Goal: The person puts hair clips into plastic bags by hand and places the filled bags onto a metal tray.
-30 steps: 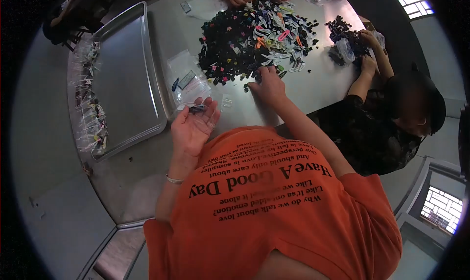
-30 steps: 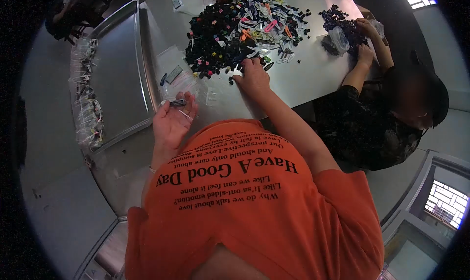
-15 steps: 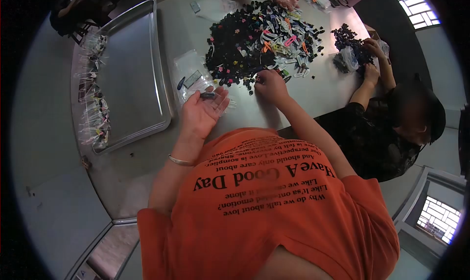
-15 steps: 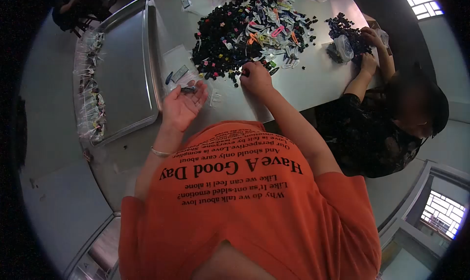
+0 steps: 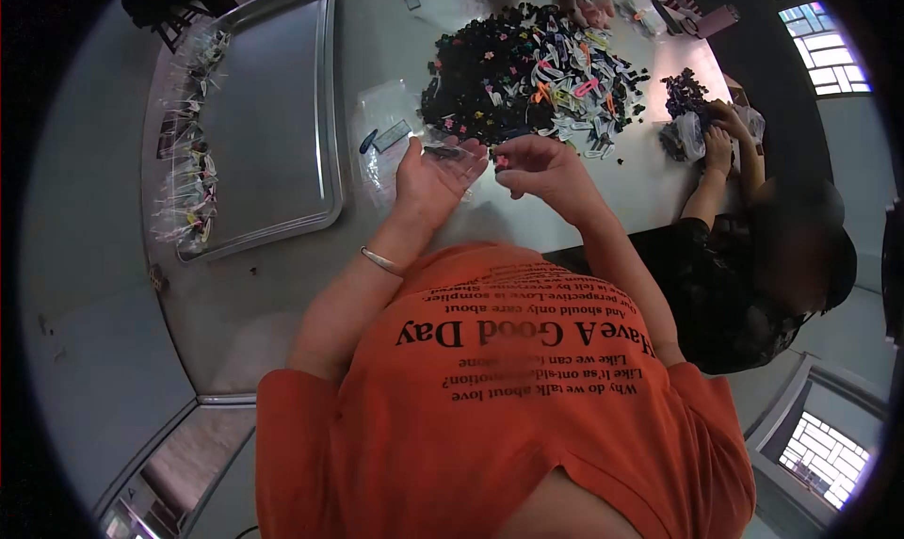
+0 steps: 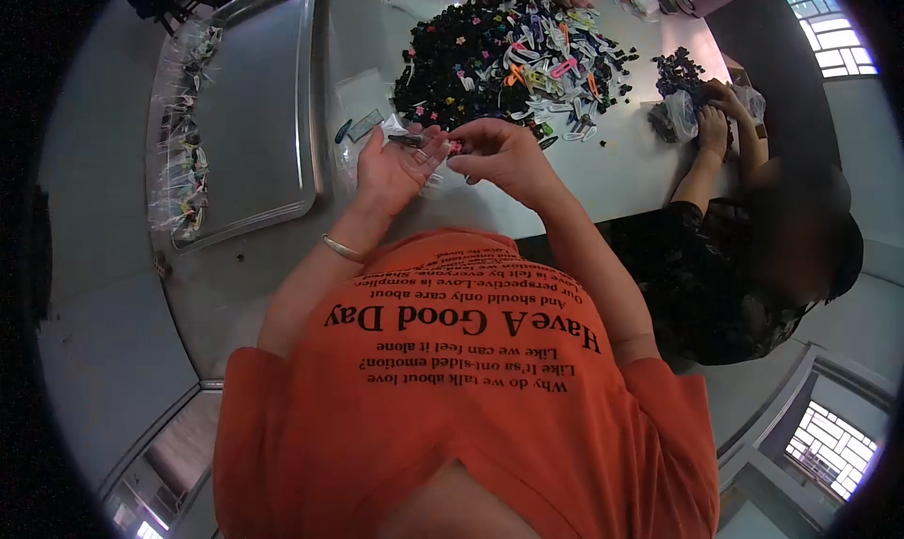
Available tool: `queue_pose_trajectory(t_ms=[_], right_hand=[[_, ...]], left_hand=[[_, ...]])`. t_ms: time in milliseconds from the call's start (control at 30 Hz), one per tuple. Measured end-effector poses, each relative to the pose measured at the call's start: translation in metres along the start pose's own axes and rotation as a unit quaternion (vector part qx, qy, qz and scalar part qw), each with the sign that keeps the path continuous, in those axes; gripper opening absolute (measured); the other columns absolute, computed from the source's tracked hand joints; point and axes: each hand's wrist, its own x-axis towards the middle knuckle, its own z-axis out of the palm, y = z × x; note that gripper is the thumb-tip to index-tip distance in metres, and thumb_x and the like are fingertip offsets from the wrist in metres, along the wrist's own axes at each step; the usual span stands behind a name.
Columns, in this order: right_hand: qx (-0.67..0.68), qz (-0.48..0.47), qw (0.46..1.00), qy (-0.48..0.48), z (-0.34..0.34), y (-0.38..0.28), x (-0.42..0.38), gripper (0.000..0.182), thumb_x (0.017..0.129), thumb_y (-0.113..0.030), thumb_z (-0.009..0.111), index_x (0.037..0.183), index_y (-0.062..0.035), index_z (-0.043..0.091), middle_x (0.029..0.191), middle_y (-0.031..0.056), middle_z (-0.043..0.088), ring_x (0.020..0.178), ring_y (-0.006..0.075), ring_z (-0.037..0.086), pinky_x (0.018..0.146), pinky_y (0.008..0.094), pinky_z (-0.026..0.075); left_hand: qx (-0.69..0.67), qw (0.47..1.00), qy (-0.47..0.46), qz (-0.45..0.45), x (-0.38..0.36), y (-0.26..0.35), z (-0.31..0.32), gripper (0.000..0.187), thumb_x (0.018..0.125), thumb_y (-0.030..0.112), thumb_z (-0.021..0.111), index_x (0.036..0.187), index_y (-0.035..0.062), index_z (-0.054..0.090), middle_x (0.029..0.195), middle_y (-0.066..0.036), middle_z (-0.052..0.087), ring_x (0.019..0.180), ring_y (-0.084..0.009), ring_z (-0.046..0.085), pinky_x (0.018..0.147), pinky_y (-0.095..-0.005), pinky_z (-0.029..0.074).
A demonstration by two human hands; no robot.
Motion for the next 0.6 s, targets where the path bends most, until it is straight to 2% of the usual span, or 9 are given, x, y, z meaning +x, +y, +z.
queue_pose_trajectory(t_ms=[100, 133, 200, 300, 333, 400, 467, 600], right_hand=[[-0.078, 0.043, 0.994, -0.069, 0.018, -0.014, -0.002, 0.028, 0.076, 0.001, 0.068, 0.103, 0.0005, 0.062, 0.083, 0.0025, 0.065, 0.074, 0.0079, 0.060, 0.062, 0.0223, 0.050], [-0.081, 0.044, 0.993, -0.070, 0.020, -0.010, 0.002, 0.028, 0.076, 0.001, 0.068, 0.103, 0.0005, 0.062, 0.083, 0.0025, 0.065, 0.074, 0.0079, 0.060, 0.062, 0.0223, 0.050], [-0.201, -0.024, 0.978, -0.045, 0.024, 0.001, 0.009, 0.029, 0.075, 0.000, 0.069, 0.103, 0.0023, 0.063, 0.085, 0.0032, 0.066, 0.077, 0.0084, 0.061, 0.066, 0.0226, 0.050], [-0.289, -0.020, 0.956, -0.038, 0.026, -0.009, 0.011, 0.030, 0.074, 0.000, 0.070, 0.104, 0.0026, 0.063, 0.087, 0.0057, 0.066, 0.079, 0.0090, 0.062, 0.071, 0.0233, 0.051], [-0.291, -0.021, 0.956, -0.042, 0.028, -0.007, 0.012, 0.030, 0.074, 0.000, 0.070, 0.104, 0.0026, 0.063, 0.087, 0.0057, 0.066, 0.079, 0.0090, 0.062, 0.071, 0.0233, 0.051], [-0.202, -0.055, 0.978, -0.012, 0.030, -0.002, 0.014, 0.032, 0.073, -0.002, 0.071, 0.104, 0.0014, 0.064, 0.089, 0.0070, 0.065, 0.080, 0.0099, 0.063, 0.073, 0.0243, 0.051], [-0.221, -0.062, 0.973, 0.011, 0.036, -0.010, 0.012, 0.033, 0.072, -0.003, 0.071, 0.104, 0.0010, 0.064, 0.090, 0.0073, 0.065, 0.080, 0.0106, 0.063, 0.073, 0.0243, 0.051], [-0.246, -0.107, 0.959, 0.089, 0.043, -0.009, 0.014, 0.035, 0.072, -0.004, 0.072, 0.106, 0.0001, 0.064, 0.091, 0.0080, 0.066, 0.078, 0.0130, 0.065, 0.071, 0.0251, 0.052]], left_hand=[[0.012, 1.000, 0.005, 0.001, -0.001, -0.003, -0.001, 0.054, 0.095, 0.050, 0.029, 0.101, -0.0002, 0.046, 0.108, -0.023, 0.055, 0.106, -0.0385, 0.052, 0.096, -0.0538, 0.039], [0.034, 0.999, -0.016, 0.004, 0.000, -0.005, -0.004, 0.054, 0.096, 0.051, 0.028, 0.102, 0.0001, 0.046, 0.107, -0.021, 0.055, 0.106, -0.0372, 0.053, 0.095, -0.0529, 0.040], [0.053, 0.998, -0.037, 0.012, -0.001, -0.007, -0.010, 0.055, 0.096, 0.051, 0.027, 0.103, 0.0003, 0.047, 0.107, -0.020, 0.056, 0.105, -0.0358, 0.053, 0.093, -0.0520, 0.041], [0.062, 0.993, -0.087, 0.039, -0.003, -0.009, -0.012, 0.055, 0.097, 0.050, 0.024, 0.103, 0.0008, 0.048, 0.105, -0.017, 0.057, 0.102, -0.0335, 0.054, 0.091, -0.0490, 0.043], [0.078, 0.993, -0.074, 0.043, -0.006, -0.008, -0.011, 0.055, 0.097, 0.048, 0.023, 0.104, 0.0007, 0.049, 0.105, -0.016, 0.058, 0.101, -0.0324, 0.055, 0.091, -0.0473, 0.044], [0.090, 0.993, -0.059, 0.047, -0.011, -0.007, -0.009, 0.054, 0.098, 0.046, 0.022, 0.105, 0.0007, 0.050, 0.105, -0.016, 0.058, 0.099, -0.0312, 0.056, 0.091, -0.0457, 0.045], [0.124, 0.987, -0.087, 0.047, -0.016, -0.007, -0.007, 0.053, 0.099, 0.043, 0.021, 0.110, 0.0000, 0.049, 0.105, -0.016, 0.058, 0.099, -0.0295, 0.057, 0.091, -0.0446, 0.045], [0.095, 0.989, -0.110, 0.034, -0.018, -0.012, 0.002, 0.052, 0.099, 0.041, 0.019, 0.114, 0.0001, 0.049, 0.107, -0.016, 0.058, 0.100, -0.0290, 0.057, 0.091, -0.0449, 0.045]])
